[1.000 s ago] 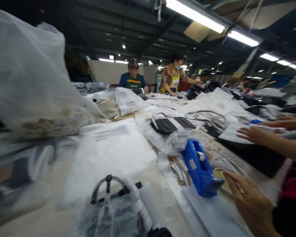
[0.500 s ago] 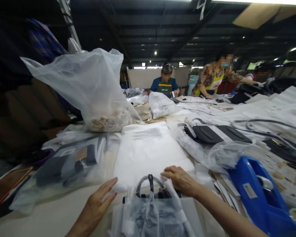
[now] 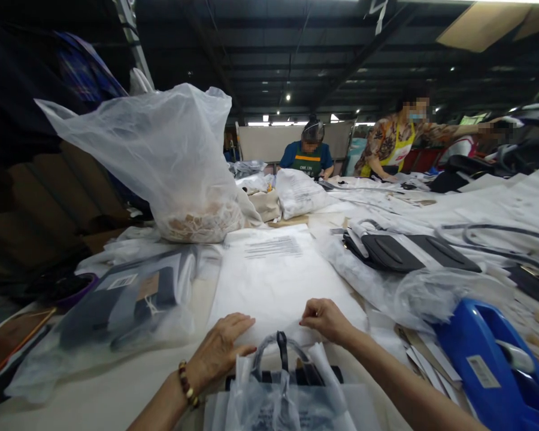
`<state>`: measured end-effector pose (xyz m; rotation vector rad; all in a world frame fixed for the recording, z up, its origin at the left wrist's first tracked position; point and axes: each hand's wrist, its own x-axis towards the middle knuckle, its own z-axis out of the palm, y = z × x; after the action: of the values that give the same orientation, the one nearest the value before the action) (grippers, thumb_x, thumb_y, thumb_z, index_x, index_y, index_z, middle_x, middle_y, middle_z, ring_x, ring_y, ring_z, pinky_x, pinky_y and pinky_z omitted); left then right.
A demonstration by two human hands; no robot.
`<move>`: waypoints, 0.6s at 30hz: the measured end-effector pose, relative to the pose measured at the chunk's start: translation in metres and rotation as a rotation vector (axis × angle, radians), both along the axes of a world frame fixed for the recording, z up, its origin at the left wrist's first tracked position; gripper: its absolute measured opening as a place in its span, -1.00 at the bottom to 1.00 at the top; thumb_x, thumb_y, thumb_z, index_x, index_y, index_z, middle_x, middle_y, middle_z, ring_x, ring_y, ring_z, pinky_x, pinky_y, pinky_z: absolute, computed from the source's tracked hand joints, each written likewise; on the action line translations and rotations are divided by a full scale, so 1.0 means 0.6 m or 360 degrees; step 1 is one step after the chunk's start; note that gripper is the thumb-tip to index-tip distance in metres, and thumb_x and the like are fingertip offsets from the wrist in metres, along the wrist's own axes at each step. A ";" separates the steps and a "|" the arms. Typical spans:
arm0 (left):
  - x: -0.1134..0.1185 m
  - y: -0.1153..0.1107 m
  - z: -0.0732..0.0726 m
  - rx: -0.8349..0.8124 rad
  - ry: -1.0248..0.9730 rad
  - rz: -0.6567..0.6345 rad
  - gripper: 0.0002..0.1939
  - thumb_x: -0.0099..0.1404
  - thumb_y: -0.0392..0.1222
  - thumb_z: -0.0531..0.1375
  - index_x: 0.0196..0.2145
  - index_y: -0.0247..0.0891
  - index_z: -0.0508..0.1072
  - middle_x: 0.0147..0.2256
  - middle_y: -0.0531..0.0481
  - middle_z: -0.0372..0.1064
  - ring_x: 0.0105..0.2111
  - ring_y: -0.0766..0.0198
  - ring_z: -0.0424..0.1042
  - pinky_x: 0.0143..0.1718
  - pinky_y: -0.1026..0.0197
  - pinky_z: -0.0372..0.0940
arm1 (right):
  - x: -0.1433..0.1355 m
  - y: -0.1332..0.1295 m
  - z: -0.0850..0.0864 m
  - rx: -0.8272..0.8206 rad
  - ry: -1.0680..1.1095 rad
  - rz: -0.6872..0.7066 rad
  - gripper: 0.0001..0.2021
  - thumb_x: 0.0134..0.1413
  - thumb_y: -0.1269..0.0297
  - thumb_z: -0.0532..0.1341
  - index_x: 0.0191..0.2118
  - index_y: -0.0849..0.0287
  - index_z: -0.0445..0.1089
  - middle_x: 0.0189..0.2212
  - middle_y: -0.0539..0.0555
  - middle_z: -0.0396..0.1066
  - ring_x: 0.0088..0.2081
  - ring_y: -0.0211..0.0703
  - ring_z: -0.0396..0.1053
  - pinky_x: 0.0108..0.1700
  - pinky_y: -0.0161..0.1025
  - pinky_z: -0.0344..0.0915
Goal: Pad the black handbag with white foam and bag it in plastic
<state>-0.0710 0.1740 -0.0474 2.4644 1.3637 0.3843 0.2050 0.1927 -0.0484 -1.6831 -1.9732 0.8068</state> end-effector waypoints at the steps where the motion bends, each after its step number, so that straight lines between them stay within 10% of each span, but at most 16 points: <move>1: 0.011 0.005 0.006 -0.0003 -0.0010 -0.0009 -0.56 0.11 -0.20 0.23 -0.02 -0.26 0.40 -0.02 -0.16 0.37 0.01 0.10 0.31 0.08 0.03 0.21 | -0.001 0.004 -0.001 -0.0050 0.0059 -0.0052 -0.90 -0.26 0.41 0.29 -0.61 0.19 0.34 -0.63 -0.04 0.35 -0.51 -0.26 0.27 -0.45 -0.34 0.12; 8: 0.077 0.040 0.042 -0.0102 -0.0007 0.0005 -0.83 0.22 -0.18 0.14 -0.32 -0.25 0.52 -0.31 -0.04 0.48 -0.26 0.24 0.42 -0.17 0.25 0.27 | -0.009 0.008 0.017 -0.0262 0.0447 -0.0133 -0.72 -0.31 0.27 0.31 -0.66 0.17 0.14 -0.72 -0.15 0.17 -0.60 -0.37 0.10 -0.51 -0.37 0.07; 18: 0.119 0.069 0.082 -0.0153 0.0184 0.0014 -0.68 0.23 0.03 0.10 -0.42 -0.24 0.51 -0.42 0.00 0.47 -0.38 0.26 0.41 -0.39 0.29 0.18 | -0.036 0.011 0.022 0.0067 0.0199 -0.0026 -0.75 -0.06 0.24 0.19 -0.60 0.15 0.13 -0.65 -0.11 0.15 -0.54 -0.34 0.08 -0.48 -0.36 0.01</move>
<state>0.0004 0.2157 0.0018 2.4357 1.4043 0.1763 0.1833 0.1996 -0.0352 -1.5828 -1.8770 0.8377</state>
